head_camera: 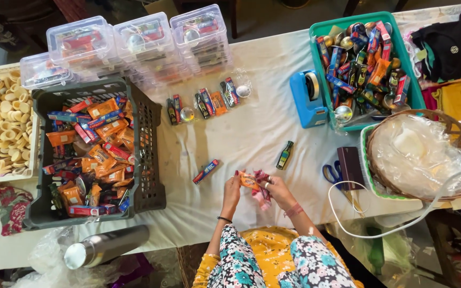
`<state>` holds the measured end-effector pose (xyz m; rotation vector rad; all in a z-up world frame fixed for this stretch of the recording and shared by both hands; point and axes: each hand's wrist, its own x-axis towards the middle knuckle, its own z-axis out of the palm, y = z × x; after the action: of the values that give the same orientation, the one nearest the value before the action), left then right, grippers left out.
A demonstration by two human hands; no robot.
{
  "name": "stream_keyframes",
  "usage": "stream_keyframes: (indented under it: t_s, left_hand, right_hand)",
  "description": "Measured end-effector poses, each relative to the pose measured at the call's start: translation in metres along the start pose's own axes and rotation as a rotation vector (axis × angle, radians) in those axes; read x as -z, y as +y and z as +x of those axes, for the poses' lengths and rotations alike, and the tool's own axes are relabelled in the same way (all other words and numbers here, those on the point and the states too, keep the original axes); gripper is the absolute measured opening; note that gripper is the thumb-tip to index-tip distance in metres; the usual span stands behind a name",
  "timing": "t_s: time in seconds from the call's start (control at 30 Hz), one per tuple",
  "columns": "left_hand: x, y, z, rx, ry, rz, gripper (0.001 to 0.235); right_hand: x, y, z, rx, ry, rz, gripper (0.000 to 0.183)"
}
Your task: The person sits at a table and packs small snack packets and metal cups into clear plastic bags. They pick items from a black crate and a green bin, place them into a bag, and then set the filled bag aside on the table.
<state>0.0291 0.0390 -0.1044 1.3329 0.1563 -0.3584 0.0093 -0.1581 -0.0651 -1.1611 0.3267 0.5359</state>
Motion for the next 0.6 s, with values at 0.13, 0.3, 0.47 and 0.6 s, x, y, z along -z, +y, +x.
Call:
stream_keyframes:
  t_s: [0.13, 0.3, 0.47, 0.6]
  left_hand:
    - [0.019, -0.033, 0.015, -0.008, 0.190, 0.063, 0.047]
    - [0.017, 0.033, 0.002, -0.122, 0.326, 0.067, 0.034]
    - [0.039, 0.025, -0.007, -0.177, 0.455, -0.020, 0.027]
    - [0.037, 0.016, -0.010, -0.198, 0.550, -0.007, 0.024]
  right_hand:
    - [-0.025, -0.025, 0.001, 0.146, 0.093, -0.042, 0.023]
    - [-0.011, -0.019, 0.042, 0.229, 0.205, -0.011, 0.021]
    - [-0.020, 0.007, 0.072, 0.144, 0.263, 0.029, 0.016]
    - [-0.034, 0.041, 0.052, -0.048, -0.026, 0.139, 0.016]
